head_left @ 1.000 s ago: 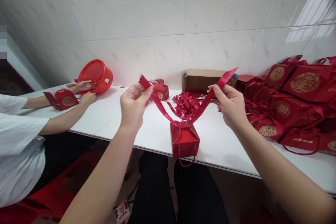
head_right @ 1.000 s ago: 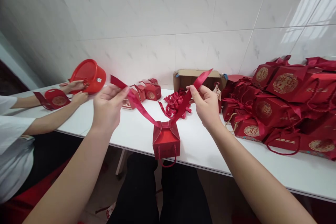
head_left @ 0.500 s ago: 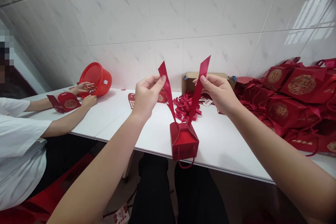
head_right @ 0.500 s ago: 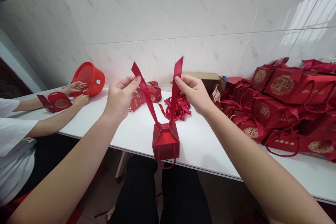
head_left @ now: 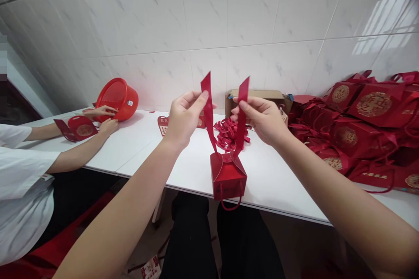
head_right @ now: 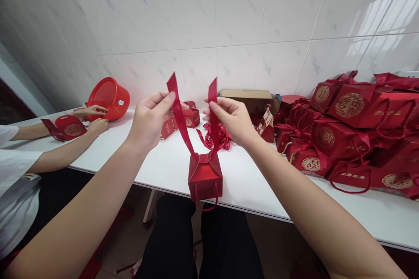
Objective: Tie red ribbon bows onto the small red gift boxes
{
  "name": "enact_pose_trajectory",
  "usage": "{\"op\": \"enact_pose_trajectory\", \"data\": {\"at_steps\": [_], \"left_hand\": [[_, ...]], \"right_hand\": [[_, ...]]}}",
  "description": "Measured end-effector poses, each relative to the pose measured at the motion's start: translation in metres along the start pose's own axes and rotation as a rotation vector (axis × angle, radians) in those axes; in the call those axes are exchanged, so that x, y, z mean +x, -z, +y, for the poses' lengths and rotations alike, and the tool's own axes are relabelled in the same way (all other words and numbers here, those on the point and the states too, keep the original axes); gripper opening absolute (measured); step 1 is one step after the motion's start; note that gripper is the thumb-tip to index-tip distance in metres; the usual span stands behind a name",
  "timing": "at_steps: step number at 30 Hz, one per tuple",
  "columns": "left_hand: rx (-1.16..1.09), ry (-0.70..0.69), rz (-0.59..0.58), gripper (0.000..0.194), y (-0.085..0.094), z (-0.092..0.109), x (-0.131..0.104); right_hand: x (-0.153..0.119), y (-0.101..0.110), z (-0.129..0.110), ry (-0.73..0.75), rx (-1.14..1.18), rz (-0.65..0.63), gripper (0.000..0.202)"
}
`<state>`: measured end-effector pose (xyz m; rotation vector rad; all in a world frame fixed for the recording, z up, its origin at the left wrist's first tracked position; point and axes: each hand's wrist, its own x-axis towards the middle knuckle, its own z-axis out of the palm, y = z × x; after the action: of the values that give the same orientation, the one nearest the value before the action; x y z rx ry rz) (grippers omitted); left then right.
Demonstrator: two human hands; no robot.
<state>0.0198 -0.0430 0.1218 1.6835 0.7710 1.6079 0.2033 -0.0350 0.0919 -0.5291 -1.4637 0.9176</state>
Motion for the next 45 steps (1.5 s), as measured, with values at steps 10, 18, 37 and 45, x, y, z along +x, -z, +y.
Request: {"op": "enact_pose_trajectory", "data": {"at_steps": [10,18,37,45], "left_hand": [[0.629,-0.161,-0.207,0.023,-0.001,0.004,-0.017],[-0.009,0.141,-0.326,0.027,0.009,-0.015,-0.021],[0.527,-0.196,-0.043,0.016,0.014,-0.03,-0.033],[0.963,-0.017,0.039,0.012,0.115,-0.062,-0.076]], "right_hand": [[-0.017,-0.017,0.01,-0.11,0.052,-0.167,0.021],[-0.027,-0.009,0.022,0.175,-0.3,-0.142,0.021],[-0.047,0.009,0.03,0.554,-0.969,0.109,0.024],[-0.117,0.092,0.046,-0.09,-1.105,0.283,0.021]]}}
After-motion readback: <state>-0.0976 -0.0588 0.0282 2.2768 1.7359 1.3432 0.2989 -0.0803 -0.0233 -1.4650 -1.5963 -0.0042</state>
